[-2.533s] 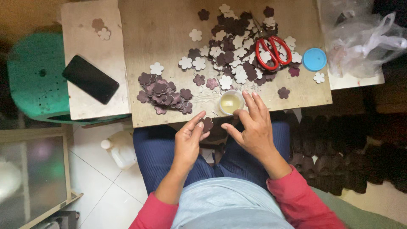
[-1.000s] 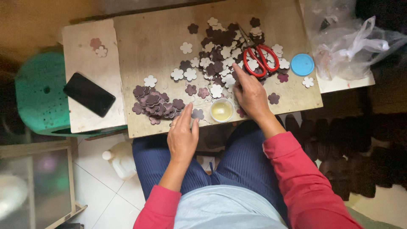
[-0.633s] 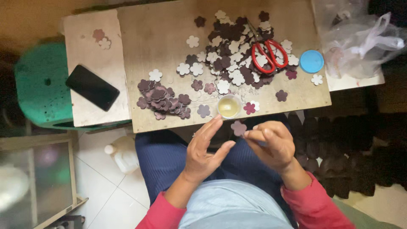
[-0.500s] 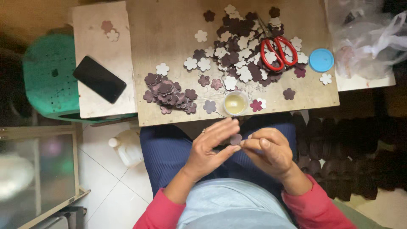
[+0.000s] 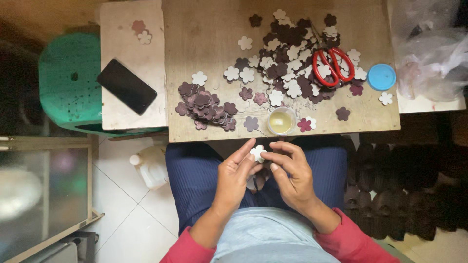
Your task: The person sits at a low table and repeatedly picks up flower-shaped craft pieces, applies adhesive from a small container, and presses two pieces together. The person handles both dark and light pieces, stacking completed pairs on the table.
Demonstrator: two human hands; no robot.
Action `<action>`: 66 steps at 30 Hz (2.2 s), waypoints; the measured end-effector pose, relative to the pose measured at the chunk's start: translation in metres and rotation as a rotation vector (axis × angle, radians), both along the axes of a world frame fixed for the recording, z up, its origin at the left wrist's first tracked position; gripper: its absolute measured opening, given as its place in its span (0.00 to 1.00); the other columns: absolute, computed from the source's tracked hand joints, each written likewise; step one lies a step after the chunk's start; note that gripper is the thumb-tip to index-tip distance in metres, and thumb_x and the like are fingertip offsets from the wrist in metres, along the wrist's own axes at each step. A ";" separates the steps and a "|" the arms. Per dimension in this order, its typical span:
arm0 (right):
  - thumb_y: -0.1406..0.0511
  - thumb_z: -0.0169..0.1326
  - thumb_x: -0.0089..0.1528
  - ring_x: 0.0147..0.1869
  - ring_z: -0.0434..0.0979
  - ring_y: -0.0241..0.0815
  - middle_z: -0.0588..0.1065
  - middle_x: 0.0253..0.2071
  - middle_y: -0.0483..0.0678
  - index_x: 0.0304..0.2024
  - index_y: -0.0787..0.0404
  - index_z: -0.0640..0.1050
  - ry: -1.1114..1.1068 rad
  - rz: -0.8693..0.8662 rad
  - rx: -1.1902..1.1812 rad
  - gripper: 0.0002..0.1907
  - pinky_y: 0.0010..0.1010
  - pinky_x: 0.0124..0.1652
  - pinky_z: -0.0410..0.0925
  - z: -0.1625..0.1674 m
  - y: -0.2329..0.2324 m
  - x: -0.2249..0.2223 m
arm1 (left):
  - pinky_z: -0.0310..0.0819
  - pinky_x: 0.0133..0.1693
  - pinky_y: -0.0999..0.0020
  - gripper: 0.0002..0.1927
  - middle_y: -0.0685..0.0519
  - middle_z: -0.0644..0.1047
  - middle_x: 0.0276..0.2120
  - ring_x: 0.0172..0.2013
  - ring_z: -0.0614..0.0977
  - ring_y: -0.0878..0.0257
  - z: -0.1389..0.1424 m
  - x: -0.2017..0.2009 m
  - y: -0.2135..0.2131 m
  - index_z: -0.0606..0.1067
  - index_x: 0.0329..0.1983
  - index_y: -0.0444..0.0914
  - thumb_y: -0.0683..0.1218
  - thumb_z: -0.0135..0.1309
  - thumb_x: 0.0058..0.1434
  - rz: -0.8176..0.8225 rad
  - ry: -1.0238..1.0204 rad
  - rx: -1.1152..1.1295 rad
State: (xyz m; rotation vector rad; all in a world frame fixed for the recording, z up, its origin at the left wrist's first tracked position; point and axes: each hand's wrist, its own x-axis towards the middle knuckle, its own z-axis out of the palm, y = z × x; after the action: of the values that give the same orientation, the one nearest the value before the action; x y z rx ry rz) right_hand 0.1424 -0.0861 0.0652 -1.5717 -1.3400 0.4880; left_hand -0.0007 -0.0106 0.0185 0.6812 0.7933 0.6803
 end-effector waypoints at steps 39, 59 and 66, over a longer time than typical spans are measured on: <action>0.78 0.59 0.57 0.57 0.76 0.53 0.74 0.55 0.53 0.52 0.62 0.80 -0.509 -0.091 0.265 0.21 0.39 0.55 0.71 0.014 0.000 0.012 | 0.80 0.50 0.67 0.29 0.49 0.80 0.50 0.47 0.83 0.64 -0.008 -0.005 0.003 0.59 0.75 0.35 0.43 0.46 0.71 -0.050 0.038 -0.008; 0.78 0.64 0.58 0.46 0.78 0.38 0.79 0.41 0.49 0.68 0.66 0.66 -0.099 -0.096 0.151 0.36 0.28 0.49 0.71 -0.011 -0.009 0.019 | 0.76 0.44 0.59 0.11 0.53 0.82 0.41 0.41 0.83 0.55 -0.005 0.006 0.038 0.79 0.51 0.45 0.51 0.58 0.69 -0.006 0.970 1.208; 0.76 0.59 0.61 0.43 0.75 0.29 0.77 0.40 0.45 0.71 0.67 0.64 0.741 -0.240 -0.048 0.36 0.21 0.46 0.68 -0.017 -0.010 0.030 | 0.71 0.38 0.54 0.24 0.48 0.74 0.38 0.40 0.76 0.49 -0.015 0.042 0.070 0.77 0.54 0.37 0.52 0.63 0.57 -0.112 1.284 1.446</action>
State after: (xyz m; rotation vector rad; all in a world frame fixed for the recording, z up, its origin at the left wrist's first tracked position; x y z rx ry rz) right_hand 0.1722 -0.0964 0.0480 -1.3616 -0.5729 0.8487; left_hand 0.0415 0.0597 0.0036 2.6135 1.3274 0.5878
